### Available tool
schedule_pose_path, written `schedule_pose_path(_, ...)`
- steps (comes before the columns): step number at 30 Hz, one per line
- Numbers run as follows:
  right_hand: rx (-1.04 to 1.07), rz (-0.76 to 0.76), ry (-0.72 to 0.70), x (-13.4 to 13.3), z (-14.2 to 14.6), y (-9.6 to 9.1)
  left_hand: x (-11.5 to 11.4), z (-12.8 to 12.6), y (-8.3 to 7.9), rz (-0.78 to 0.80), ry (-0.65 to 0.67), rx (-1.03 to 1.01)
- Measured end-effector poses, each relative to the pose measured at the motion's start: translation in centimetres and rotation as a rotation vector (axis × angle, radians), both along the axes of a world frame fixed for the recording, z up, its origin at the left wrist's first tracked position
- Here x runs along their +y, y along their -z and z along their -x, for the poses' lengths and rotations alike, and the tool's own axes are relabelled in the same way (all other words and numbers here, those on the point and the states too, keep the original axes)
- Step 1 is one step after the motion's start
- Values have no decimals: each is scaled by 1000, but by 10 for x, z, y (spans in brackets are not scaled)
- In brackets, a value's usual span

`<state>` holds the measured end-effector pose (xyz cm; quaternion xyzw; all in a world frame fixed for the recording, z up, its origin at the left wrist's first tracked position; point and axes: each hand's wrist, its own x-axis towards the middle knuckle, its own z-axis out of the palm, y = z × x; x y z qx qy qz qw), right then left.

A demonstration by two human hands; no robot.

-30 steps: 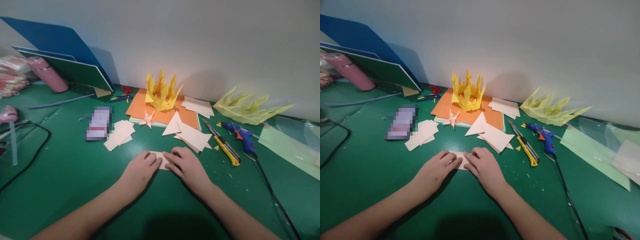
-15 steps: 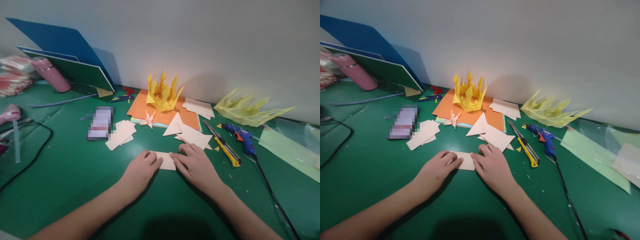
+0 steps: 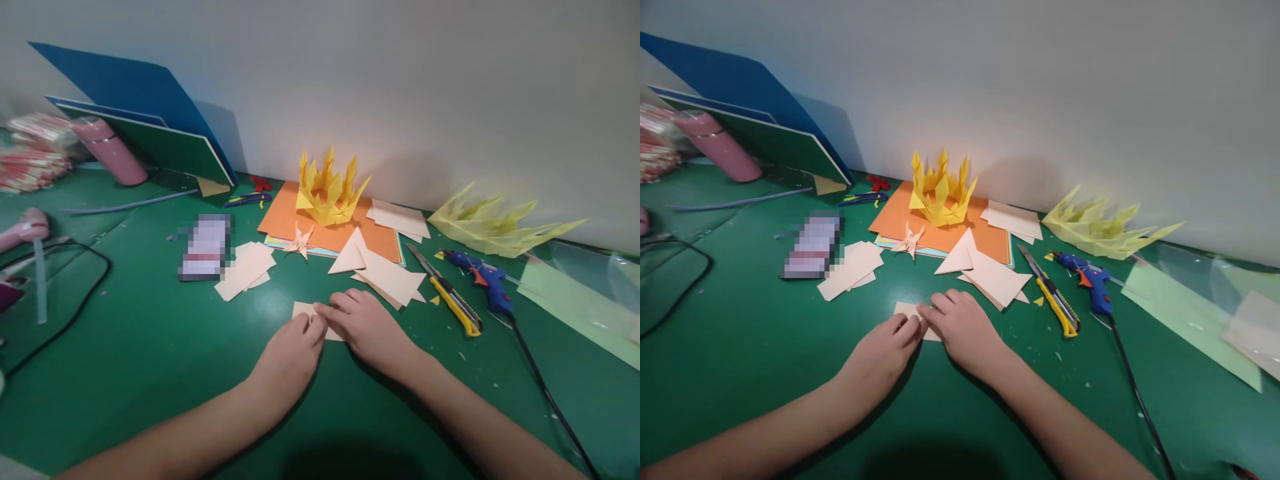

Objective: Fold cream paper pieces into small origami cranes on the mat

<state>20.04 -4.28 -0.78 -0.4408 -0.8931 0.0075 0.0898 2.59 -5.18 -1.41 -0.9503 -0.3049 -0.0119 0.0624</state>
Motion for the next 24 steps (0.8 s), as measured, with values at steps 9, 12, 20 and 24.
schedule_pose_path(9,36,102,-70,19,21,-4,-4,-2,3,-65,-27,40)
schedule_pose_path(12,119,101,-32,18,20,1,-10,-3,1,-157,-61,48)
schedule_pose_path(20,202,84,76,2,-2,6,-14,-3,-1,-126,-68,4)
schedule_pose_path(24,277,95,211,-1,-1,5,1,4,-2,41,-57,-138)
